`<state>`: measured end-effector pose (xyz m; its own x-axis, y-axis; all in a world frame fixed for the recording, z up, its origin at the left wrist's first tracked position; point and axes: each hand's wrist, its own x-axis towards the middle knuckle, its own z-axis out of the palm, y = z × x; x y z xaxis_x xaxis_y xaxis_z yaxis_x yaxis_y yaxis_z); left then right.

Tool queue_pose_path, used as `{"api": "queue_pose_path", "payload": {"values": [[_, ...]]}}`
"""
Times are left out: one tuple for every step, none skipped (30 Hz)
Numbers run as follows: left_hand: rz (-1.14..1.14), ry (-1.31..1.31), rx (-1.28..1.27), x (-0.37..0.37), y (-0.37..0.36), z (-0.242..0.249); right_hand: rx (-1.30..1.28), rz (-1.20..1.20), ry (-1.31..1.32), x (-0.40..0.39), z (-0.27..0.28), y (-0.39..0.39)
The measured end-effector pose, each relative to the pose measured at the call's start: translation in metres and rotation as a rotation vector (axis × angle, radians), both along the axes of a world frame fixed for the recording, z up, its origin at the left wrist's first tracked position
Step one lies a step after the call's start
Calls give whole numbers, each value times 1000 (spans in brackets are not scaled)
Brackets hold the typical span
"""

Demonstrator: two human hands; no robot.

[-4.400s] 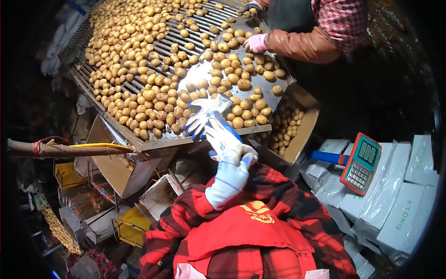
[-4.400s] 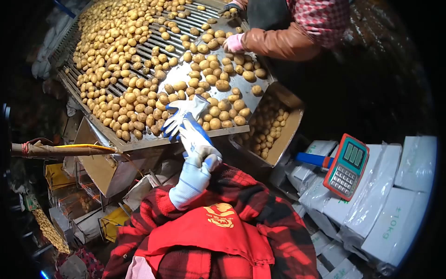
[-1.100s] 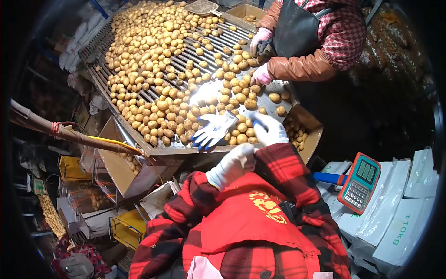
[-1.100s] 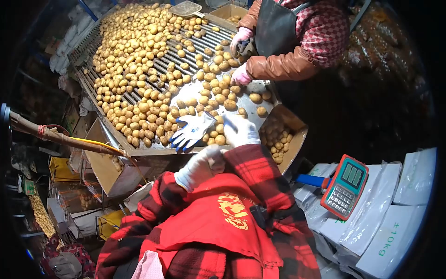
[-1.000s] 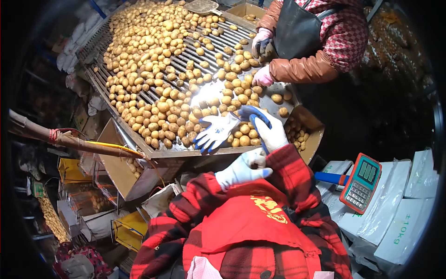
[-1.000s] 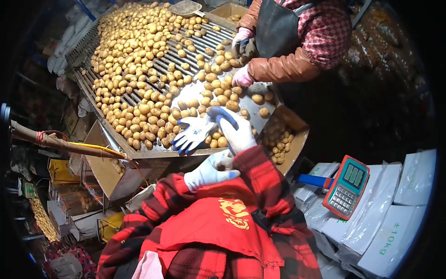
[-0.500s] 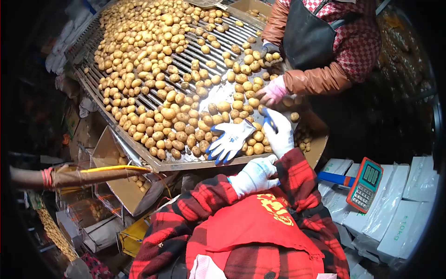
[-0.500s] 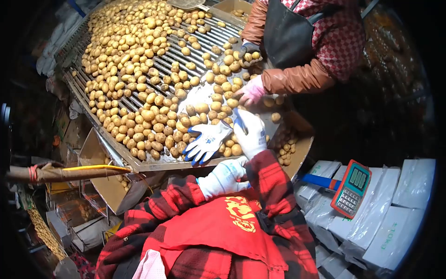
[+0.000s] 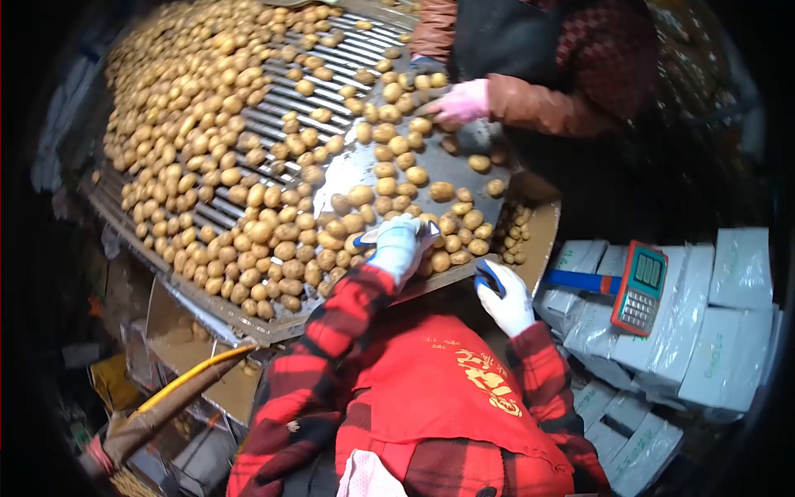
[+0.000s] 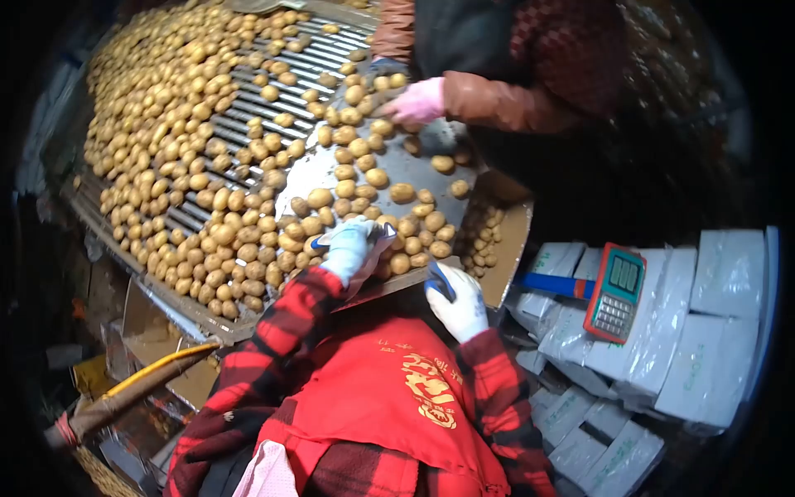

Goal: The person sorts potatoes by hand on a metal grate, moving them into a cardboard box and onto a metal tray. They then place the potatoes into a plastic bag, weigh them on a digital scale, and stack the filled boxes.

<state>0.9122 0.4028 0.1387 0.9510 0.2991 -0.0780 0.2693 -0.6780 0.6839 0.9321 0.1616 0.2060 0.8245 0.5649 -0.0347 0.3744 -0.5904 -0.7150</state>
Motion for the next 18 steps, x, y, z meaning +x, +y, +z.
{"api": "queue_pose_path", "payload": {"values": [[-53,-128,-71,-3,0,4,5,-86,69,4,-17,-3],[-119,-212,-176,-10,-5,24,93,-194,322,7,7,12],[-175,-295,-278,-17,-8,42,191,-293,573,11,30,26],[-262,-355,-399,-19,-10,44,173,-163,436,15,22,23],[-358,-397,-416,-20,-10,51,157,-26,295,18,11,21],[-381,-474,-361,-21,-14,57,82,43,223,16,3,21],[-401,-551,-305,-24,-17,60,131,25,510,15,24,31],[-384,-446,-270,-31,-19,56,97,2,441,10,21,34],[-376,-443,-261,-38,-22,53,60,-14,376,7,19,34],[-125,-382,-355,-45,-27,54,65,2,379,9,19,32],[127,-321,-441,-51,-30,56,-51,54,56,12,20,31],[286,-138,-858,-57,-32,60,-159,101,-270,13,21,30],[301,-144,-844,-60,-39,70,-143,115,-270,13,23,29],[280,-90,-997,-61,-49,80,-92,132,-306,12,26,29],[257,-37,-1150,-61,-58,86,-42,150,-343,10,29,28],[242,-30,-1081,-60,-63,69,-29,204,-290,6,34,25],[251,-39,-1069,-61,-66,68,-17,208,-336,2,33,21],[313,-59,-1042,-64,-68,68,19,213,-269,-1,33,13]]}}
